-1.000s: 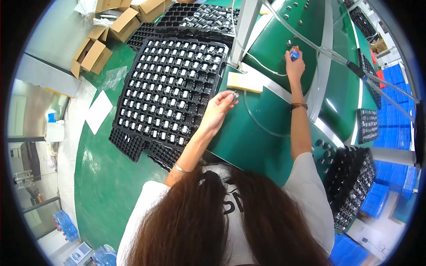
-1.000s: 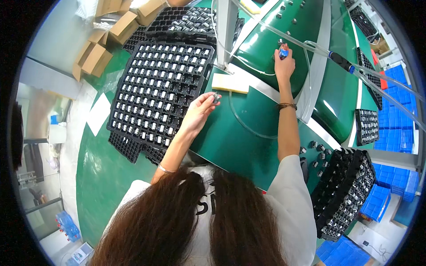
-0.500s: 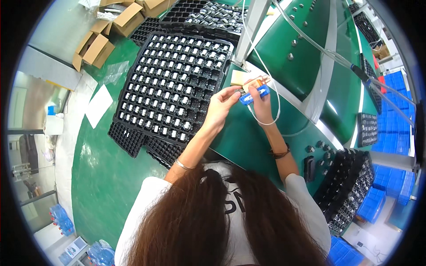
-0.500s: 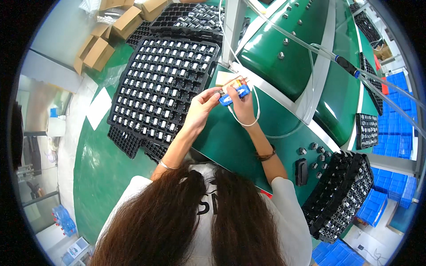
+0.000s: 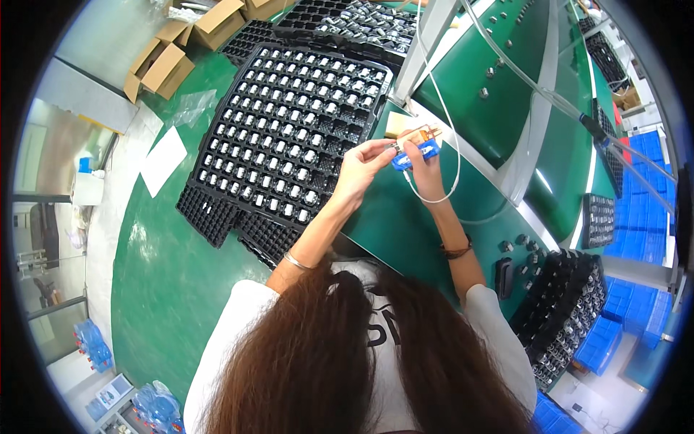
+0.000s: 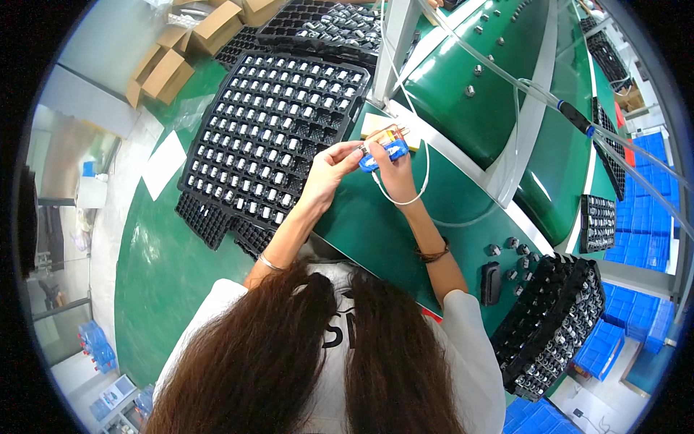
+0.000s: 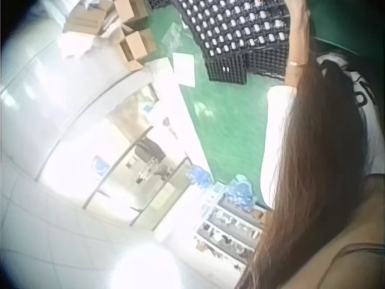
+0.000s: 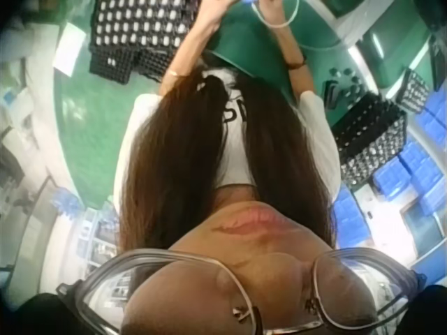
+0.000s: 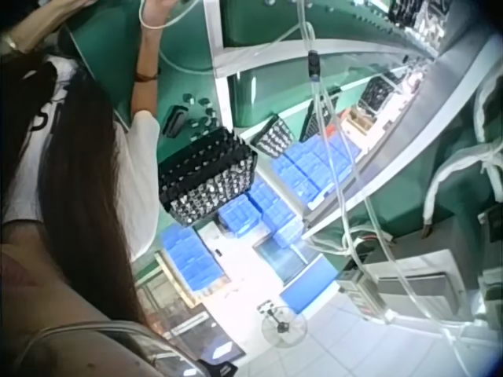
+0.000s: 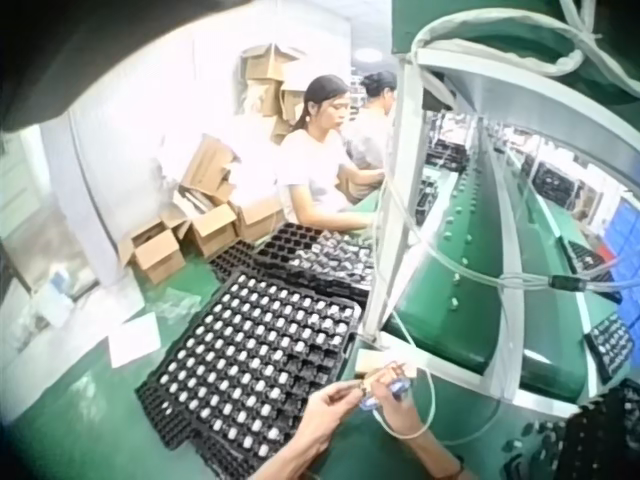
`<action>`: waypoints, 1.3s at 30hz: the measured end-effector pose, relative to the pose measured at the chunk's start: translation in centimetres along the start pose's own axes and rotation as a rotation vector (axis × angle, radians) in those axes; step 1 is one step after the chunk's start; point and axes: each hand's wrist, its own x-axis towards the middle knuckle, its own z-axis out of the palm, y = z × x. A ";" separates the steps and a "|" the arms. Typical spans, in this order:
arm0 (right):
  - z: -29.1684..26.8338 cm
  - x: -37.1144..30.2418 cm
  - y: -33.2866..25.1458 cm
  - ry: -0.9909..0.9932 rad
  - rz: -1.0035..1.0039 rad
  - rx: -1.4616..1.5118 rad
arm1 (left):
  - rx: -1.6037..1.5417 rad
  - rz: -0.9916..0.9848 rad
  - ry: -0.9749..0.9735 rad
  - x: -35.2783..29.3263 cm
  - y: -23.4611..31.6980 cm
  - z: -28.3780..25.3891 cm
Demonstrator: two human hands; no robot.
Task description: Assembling small electronic components and placing them into a component tray on an assembly line.
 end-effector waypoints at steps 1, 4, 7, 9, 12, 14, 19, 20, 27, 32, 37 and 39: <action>-0.1 0.3 0.2 -0.008 0.002 0.003 | 0.000 -0.005 -0.016 -0.1 0.2 -0.3; -1.0 1.4 -0.4 0.094 -0.138 -0.172 | 0.282 0.274 0.091 0.1 0.2 -1.3; -3.1 3.1 -0.4 0.286 -0.267 -0.700 | 0.947 0.441 0.361 -1.2 3.7 -3.0; -3.6 3.8 0.8 0.327 -0.264 -0.882 | 1.293 0.597 0.478 -0.9 3.2 -5.7; -3.4 3.4 -0.3 0.333 -0.258 -1.062 | 1.439 0.473 0.515 -1.1 3.4 -7.3; -3.1 2.8 -1.6 0.316 -0.204 -1.027 | 1.422 0.487 0.514 -0.7 3.2 -8.0; -6.3 0.5 -2.6 0.198 -0.087 -0.803 | 1.477 0.474 0.533 -0.6 3.8 -8.0; -6.9 0.0 -2.8 0.207 -0.084 -0.806 | 1.459 0.556 0.536 -0.6 3.8 -8.0; -7.7 1.1 -1.4 0.168 -0.101 -0.769 | -0.013 0.218 0.226 0.1 4.6 -6.9; -4.0 4.1 0.3 0.273 -0.395 -0.873 | -0.286 -0.033 0.230 0.8 3.0 -4.9; -8.9 7.8 2.4 0.451 -0.367 -0.681 | -0.266 -0.101 0.227 0.8 1.6 -4.1; -11.1 9.4 0.9 0.538 -0.326 -0.738 | -0.277 -0.100 0.234 0.6 1.5 -4.4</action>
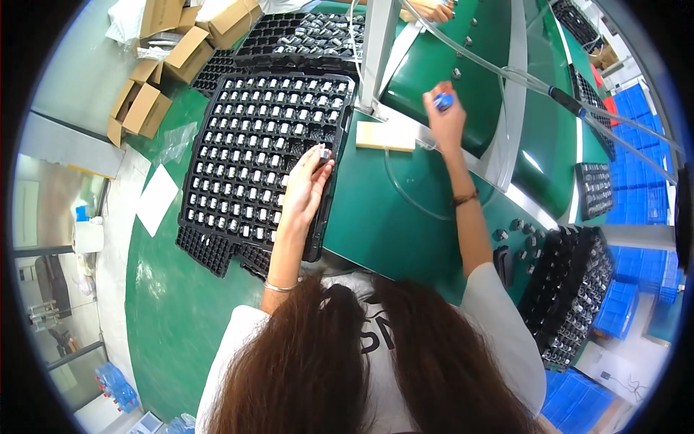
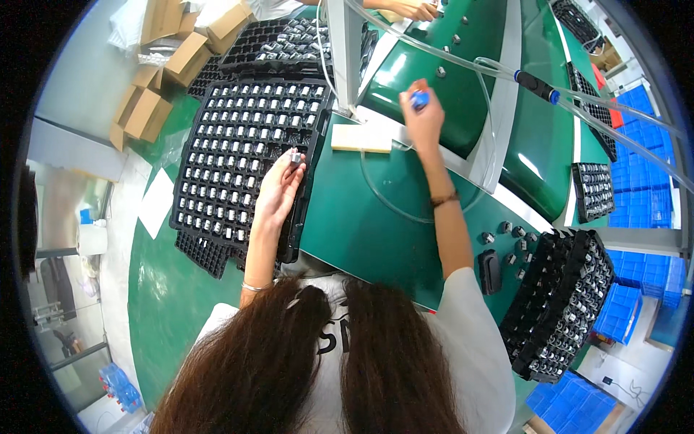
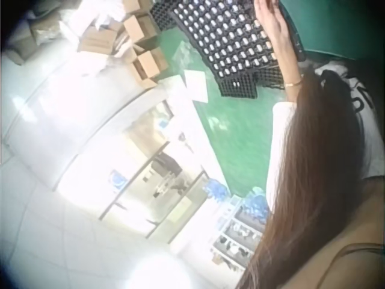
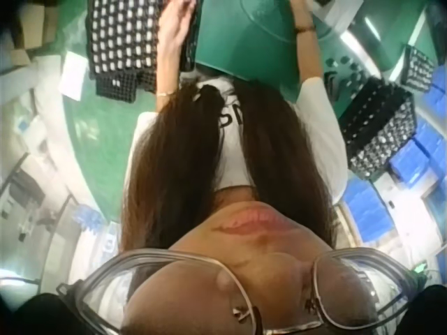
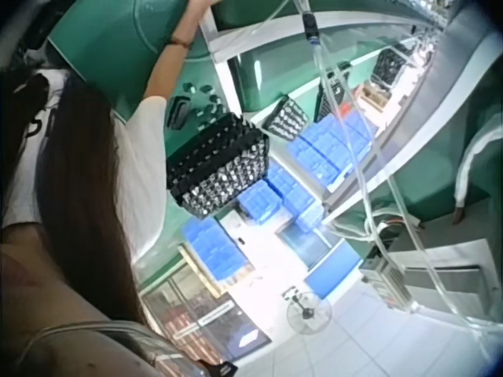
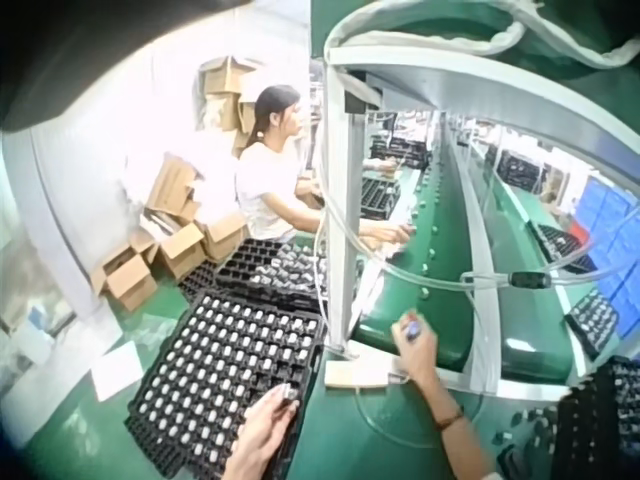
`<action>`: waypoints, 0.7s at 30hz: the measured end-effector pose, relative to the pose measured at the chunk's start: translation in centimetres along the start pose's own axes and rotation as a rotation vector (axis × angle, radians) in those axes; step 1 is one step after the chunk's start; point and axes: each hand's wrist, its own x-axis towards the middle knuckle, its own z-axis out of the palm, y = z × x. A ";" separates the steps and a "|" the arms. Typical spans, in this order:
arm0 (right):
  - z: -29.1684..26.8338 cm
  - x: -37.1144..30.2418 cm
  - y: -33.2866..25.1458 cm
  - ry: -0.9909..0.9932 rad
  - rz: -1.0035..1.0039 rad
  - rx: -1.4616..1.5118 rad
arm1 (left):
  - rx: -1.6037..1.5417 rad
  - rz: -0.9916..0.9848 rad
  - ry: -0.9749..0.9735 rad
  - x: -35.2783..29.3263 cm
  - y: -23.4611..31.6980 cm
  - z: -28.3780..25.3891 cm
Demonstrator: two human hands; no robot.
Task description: Assembling small electronic components and placing them into a component tray on an assembly line.
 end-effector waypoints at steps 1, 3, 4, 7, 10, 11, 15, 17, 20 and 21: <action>-1.0 1.5 1.0 0.029 0.023 -0.130 | -0.011 0.008 0.009 0.0 -0.1 0.2; -2.1 4.3 4.8 0.202 -0.102 -0.190 | -0.020 0.014 0.004 -0.1 0.1 1.1; -2.2 5.0 5.5 0.205 -0.076 -0.215 | 0.001 -0.006 0.002 -0.4 0.3 1.4; -1.9 5.8 7.7 0.146 -0.026 -0.372 | 0.041 -0.013 -0.032 -0.9 0.2 1.9; -2.2 6.1 7.6 0.148 -0.012 -0.381 | 0.076 0.013 -0.086 -0.5 -0.9 1.9; -2.3 5.9 7.2 0.142 -0.012 -0.380 | 0.074 0.014 -0.080 -0.5 -1.1 2.1; -2.1 2.7 1.5 0.153 -0.001 -0.070 | 0.114 0.020 -0.179 -0.3 -2.1 3.1; -2.0 0.4 -0.4 0.008 0.404 0.653 | 0.143 0.021 -0.228 -0.4 -2.3 4.3; -1.0 -5.1 -5.9 -0.171 0.498 0.840 | 0.189 0.021 -0.232 -0.8 -2.6 5.1; -0.5 -6.6 -7.4 -0.225 0.503 0.895 | 0.210 0.033 -0.249 -0.8 -2.7 5.2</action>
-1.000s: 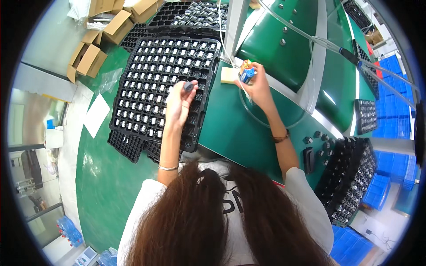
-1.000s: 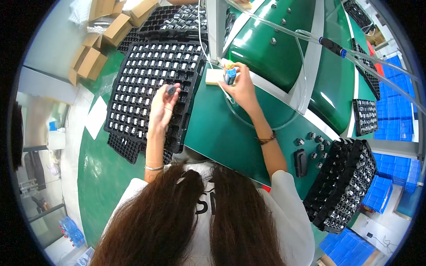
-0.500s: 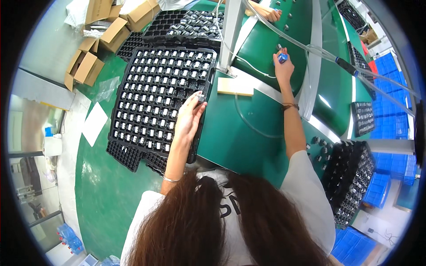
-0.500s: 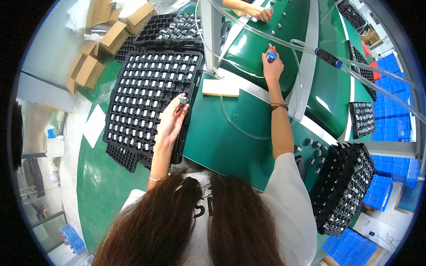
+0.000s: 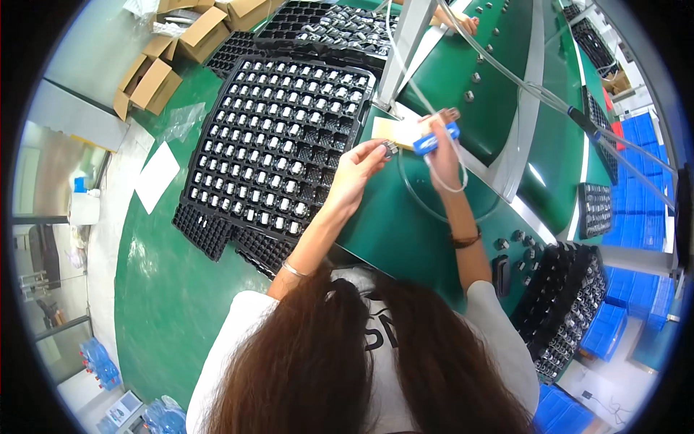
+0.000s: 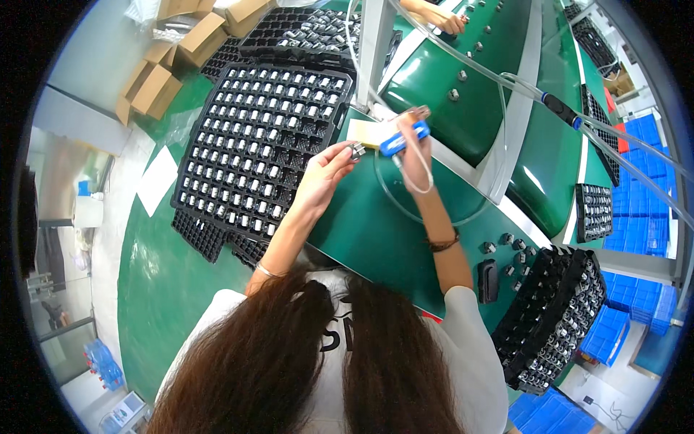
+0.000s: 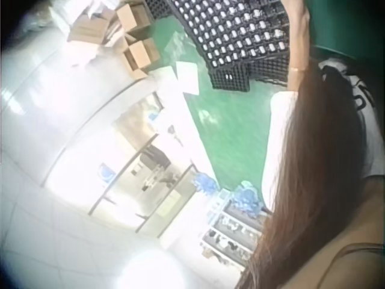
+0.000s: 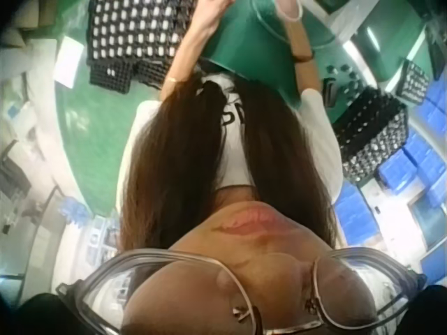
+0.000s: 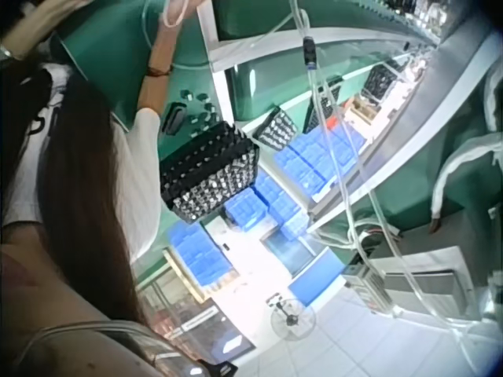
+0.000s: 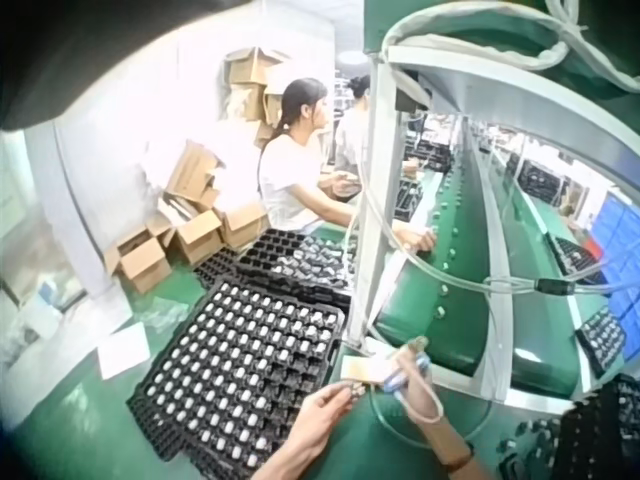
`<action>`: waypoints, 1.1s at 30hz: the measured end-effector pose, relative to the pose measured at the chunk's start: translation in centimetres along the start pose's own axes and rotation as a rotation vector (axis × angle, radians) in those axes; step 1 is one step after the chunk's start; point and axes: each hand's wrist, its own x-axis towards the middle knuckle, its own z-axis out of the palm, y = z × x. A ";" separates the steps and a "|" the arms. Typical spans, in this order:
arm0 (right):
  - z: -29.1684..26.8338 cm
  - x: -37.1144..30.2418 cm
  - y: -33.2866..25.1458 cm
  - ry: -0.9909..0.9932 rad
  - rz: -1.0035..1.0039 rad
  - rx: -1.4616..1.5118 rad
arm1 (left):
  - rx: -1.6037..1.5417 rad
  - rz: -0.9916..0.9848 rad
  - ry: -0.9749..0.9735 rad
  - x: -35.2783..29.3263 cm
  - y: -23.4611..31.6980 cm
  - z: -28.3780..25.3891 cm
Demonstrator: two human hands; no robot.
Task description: Assembling small electronic components and placing them into a component tray on an assembly line.
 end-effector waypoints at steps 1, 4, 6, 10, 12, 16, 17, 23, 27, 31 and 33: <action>0.5 -1.1 0.5 -0.020 0.049 -0.024 | 0.024 0.004 0.006 0.0 -0.1 0.1; 1.4 -3.0 1.9 -0.161 0.003 -0.044 | 0.055 0.035 -0.015 -0.2 -0.5 0.2; 1.5 -3.8 2.1 -0.152 -0.006 -0.070 | 0.068 0.042 -0.020 -0.6 -0.3 0.4; 2.1 -5.3 2.6 -0.073 0.007 -0.091 | 0.078 0.067 0.018 -1.4 -0.6 0.1; 2.3 -5.3 2.4 -0.097 0.005 -0.107 | 0.100 0.069 0.032 -1.5 -0.6 -0.2; 3.2 -5.3 1.1 0.024 0.115 0.058 | -0.019 -0.019 -0.017 -1.8 0.3 -0.6; 3.8 -5.3 0.5 0.074 0.143 0.141 | -0.121 -0.077 -0.022 -2.0 0.5 -0.7; 2.9 -5.4 0.7 -0.081 0.022 -0.051 | 0.091 0.045 -0.018 -2.1 0.6 -0.5; 3.7 -5.8 0.7 -0.126 -0.076 -0.036 | 0.072 0.061 0.014 -2.0 0.3 -0.3; 3.5 -5.5 1.2 -0.204 -0.059 -0.140 | 0.127 0.038 -0.004 -2.2 0.4 -1.6; 2.3 -4.3 1.8 -0.207 -0.062 -0.222 | 0.146 0.027 -0.011 -2.3 0.9 -1.6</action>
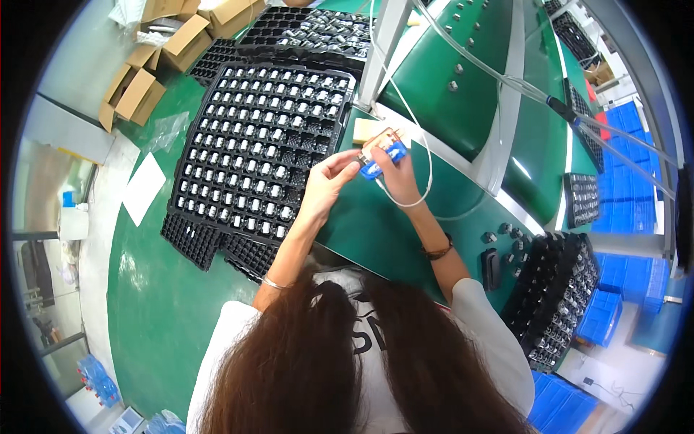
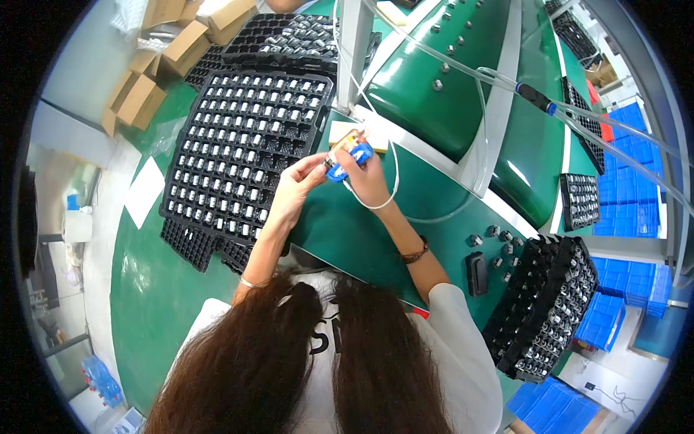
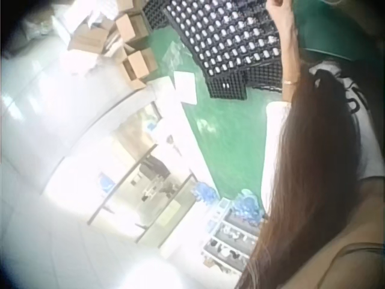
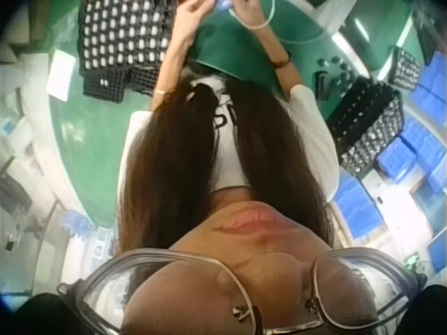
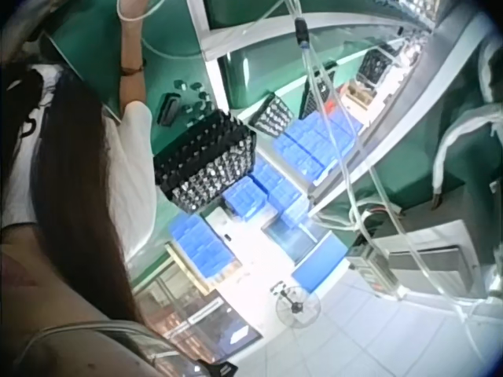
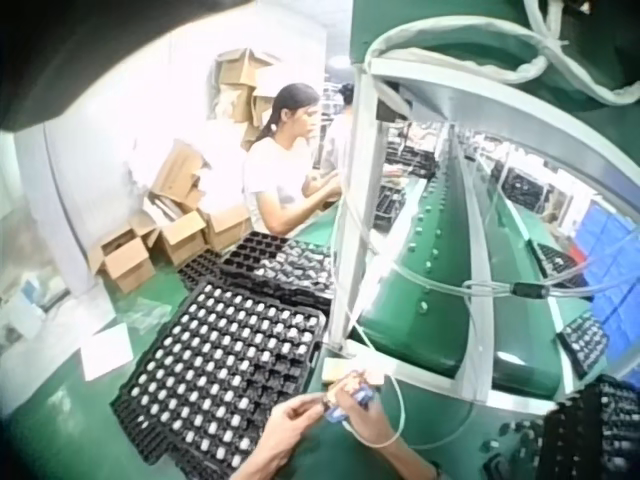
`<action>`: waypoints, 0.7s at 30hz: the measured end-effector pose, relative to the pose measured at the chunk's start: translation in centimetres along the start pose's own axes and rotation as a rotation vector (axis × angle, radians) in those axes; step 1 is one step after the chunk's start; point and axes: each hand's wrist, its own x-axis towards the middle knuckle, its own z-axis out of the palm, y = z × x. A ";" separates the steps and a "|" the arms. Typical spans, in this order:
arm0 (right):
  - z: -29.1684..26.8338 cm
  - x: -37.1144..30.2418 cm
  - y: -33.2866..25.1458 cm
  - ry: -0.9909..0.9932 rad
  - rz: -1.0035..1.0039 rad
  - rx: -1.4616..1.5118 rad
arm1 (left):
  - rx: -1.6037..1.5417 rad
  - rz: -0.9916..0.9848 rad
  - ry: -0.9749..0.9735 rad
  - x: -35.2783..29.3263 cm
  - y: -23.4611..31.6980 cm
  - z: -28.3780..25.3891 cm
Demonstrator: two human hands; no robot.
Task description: Assembling small electronic components and placing them into a component tray on an assembly line.
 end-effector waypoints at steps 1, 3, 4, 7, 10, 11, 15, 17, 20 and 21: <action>-0.3 0.6 0.3 -0.019 0.013 -0.070 | 0.003 -0.001 -0.003 -0.1 0.2 -0.1; -1.3 2.2 0.4 0.075 -0.129 -0.378 | 0.190 0.213 0.133 0.0 0.4 -0.8; -1.7 3.1 0.4 0.074 -0.129 -0.378 | 0.347 0.254 0.162 0.1 0.5 -2.2; -1.9 4.6 0.5 0.200 -0.301 -0.805 | 0.721 0.194 0.379 -1.8 2.6 -4.5; -1.6 5.1 1.0 0.227 -0.469 -0.891 | 1.101 0.499 0.472 -3.1 2.6 -7.0; -1.7 4.9 0.9 0.195 -0.383 -0.946 | 1.252 0.512 0.498 -3.5 2.5 -7.8; -2.4 4.3 0.4 0.133 -0.232 -0.906 | 1.256 0.424 0.436 -4.0 2.4 -10.1; -3.2 3.8 0.5 0.134 -0.215 -0.827 | 1.085 0.348 0.410 -4.1 2.7 -10.2; -5.2 2.7 -0.6 0.126 -0.078 -0.700 | 1.140 0.354 0.414 -4.0 3.2 -10.2; -5.9 2.4 -0.8 0.132 -0.060 -0.623 | 1.191 0.364 0.394 -3.8 3.2 -10.3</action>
